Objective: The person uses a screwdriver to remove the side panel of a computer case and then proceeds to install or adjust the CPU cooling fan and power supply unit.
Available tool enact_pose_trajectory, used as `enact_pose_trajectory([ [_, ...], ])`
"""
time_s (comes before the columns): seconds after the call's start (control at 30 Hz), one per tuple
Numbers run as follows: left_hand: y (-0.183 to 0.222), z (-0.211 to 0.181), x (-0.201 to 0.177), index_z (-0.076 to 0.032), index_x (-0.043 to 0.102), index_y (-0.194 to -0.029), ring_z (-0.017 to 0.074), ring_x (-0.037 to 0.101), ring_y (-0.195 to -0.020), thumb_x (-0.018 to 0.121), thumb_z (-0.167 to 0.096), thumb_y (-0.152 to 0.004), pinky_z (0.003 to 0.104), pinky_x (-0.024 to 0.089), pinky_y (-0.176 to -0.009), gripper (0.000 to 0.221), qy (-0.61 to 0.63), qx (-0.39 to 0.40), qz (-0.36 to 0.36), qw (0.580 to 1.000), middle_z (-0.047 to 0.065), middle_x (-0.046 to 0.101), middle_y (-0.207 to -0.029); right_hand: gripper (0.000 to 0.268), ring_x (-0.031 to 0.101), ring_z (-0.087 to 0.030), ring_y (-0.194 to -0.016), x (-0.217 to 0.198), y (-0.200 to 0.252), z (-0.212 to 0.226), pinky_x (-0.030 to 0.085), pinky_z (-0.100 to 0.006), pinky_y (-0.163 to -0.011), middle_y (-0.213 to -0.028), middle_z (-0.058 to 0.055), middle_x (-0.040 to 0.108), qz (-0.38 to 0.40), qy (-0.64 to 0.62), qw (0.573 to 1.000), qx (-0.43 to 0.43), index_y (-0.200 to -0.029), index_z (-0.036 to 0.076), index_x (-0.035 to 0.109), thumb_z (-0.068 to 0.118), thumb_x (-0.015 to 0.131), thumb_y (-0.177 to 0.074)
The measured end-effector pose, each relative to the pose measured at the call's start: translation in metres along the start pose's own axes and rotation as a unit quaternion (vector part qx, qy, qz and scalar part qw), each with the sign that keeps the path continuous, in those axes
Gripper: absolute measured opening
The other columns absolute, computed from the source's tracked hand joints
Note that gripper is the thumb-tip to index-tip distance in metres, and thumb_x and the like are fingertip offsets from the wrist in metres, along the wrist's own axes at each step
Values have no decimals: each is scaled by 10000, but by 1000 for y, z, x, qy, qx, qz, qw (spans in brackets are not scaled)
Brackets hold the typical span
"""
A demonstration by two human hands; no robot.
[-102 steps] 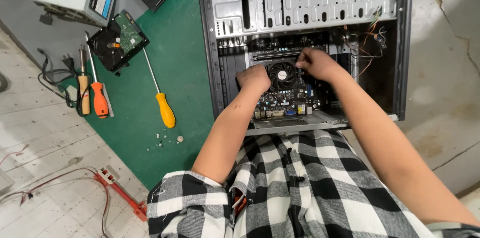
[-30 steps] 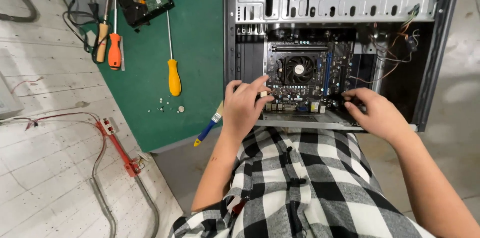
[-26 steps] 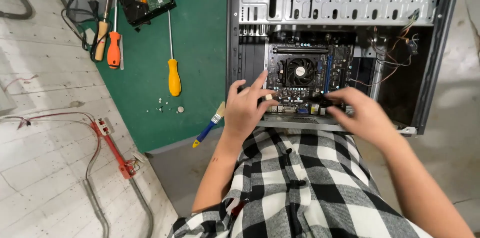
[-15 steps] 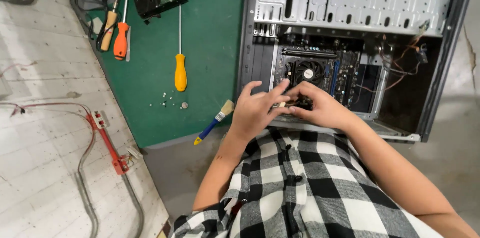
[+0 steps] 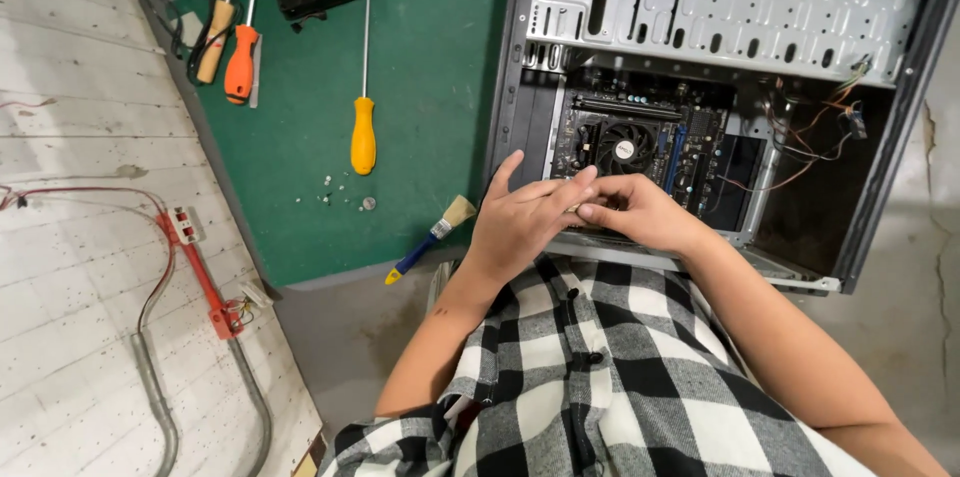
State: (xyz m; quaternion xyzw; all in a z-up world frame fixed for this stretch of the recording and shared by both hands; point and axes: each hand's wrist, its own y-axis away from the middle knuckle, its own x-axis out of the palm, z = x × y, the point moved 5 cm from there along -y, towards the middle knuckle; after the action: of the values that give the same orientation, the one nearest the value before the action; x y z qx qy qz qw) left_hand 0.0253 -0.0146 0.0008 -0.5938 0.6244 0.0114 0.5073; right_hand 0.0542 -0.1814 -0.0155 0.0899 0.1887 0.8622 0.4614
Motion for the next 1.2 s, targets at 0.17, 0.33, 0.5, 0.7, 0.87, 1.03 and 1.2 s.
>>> enact_pose_trajectory([
  [0.17, -4, 13, -16, -191, 470, -1532, 161, 655, -1167, 637, -461, -1009, 615, 239, -1225, 612, 40, -160, 5, 986, -36, 655, -1388, 93, 729, -244, -835, -44, -10, 6, 563, -368, -817, -890, -66, 751, -128, 344, 930, 13, -1023, 102, 780, 173, 747, -973],
  [0.33, 3, 26, -25, -134, 524, -1473, 261, 625, -1225, 612, -202, -1031, 560, 391, -1133, 456, 0, -221, 9, 975, 59, 628, -1396, 206, 701, -243, -681, -48, -47, -13, 578, -381, -633, -920, 17, 673, -178, 631, 755, -19, -974, 198, 736, 392, 735, -905],
  [0.5, 2, 24, -15, -104, 562, -1439, 281, 596, -1258, 560, -212, -1064, 509, 443, -1107, 391, -66, -160, 38, 984, 77, 593, -1422, 157, 697, -171, -663, -34, -106, -78, 505, -326, -632, -911, 80, 681, -158, 741, 641, -123, -896, 245, 753, 385, 739, -827],
  [0.7, 5, 29, -16, -118, 582, -1411, 251, 598, -1243, 528, -214, -1059, 456, 455, -1081, 369, -37, -168, 0, 985, 53, 609, -1356, 155, 697, -185, -714, -38, -120, -110, 443, -368, -728, -911, 77, 721, -133, 772, 606, -140, -892, 272, 787, 392, 728, -813],
  [0.87, 7, 31, -15, -154, 614, -1371, 217, 600, -1229, 589, -206, -1024, 420, 454, -1064, 352, -2, -174, -17, 985, 16, 624, -1320, 154, 703, -199, -744, -40, -119, -119, 428, -379, -761, -939, 47, 733, -123, 771, 607, -148, -920, 243, 795, 348, 730, -828],
  [1.03, 2, 31, -18, -143, 631, -1324, 235, 611, -1190, 577, -191, -1024, 422, 462, -1045, 309, 0, -164, -28, 986, 33, 631, -1281, 141, 696, -187, -713, -37, -118, -120, 425, -376, -760, -936, 55, 734, -127, 780, 592, -155, -918, 248, 798, 303, 699, -835],
  [1.2, 4, 31, -20, -152, 643, -1301, 219, 614, -1176, 567, -197, -1025, 411, 467, -1034, 290, 11, -165, -32, 986, 20, 635, -1264, 147, 691, -177, -698, -34, -113, -115, 439, -364, -748, -927, 50, 725, -143, 783, 580, -171, -938, 252, 793, 300, 709, -827],
])
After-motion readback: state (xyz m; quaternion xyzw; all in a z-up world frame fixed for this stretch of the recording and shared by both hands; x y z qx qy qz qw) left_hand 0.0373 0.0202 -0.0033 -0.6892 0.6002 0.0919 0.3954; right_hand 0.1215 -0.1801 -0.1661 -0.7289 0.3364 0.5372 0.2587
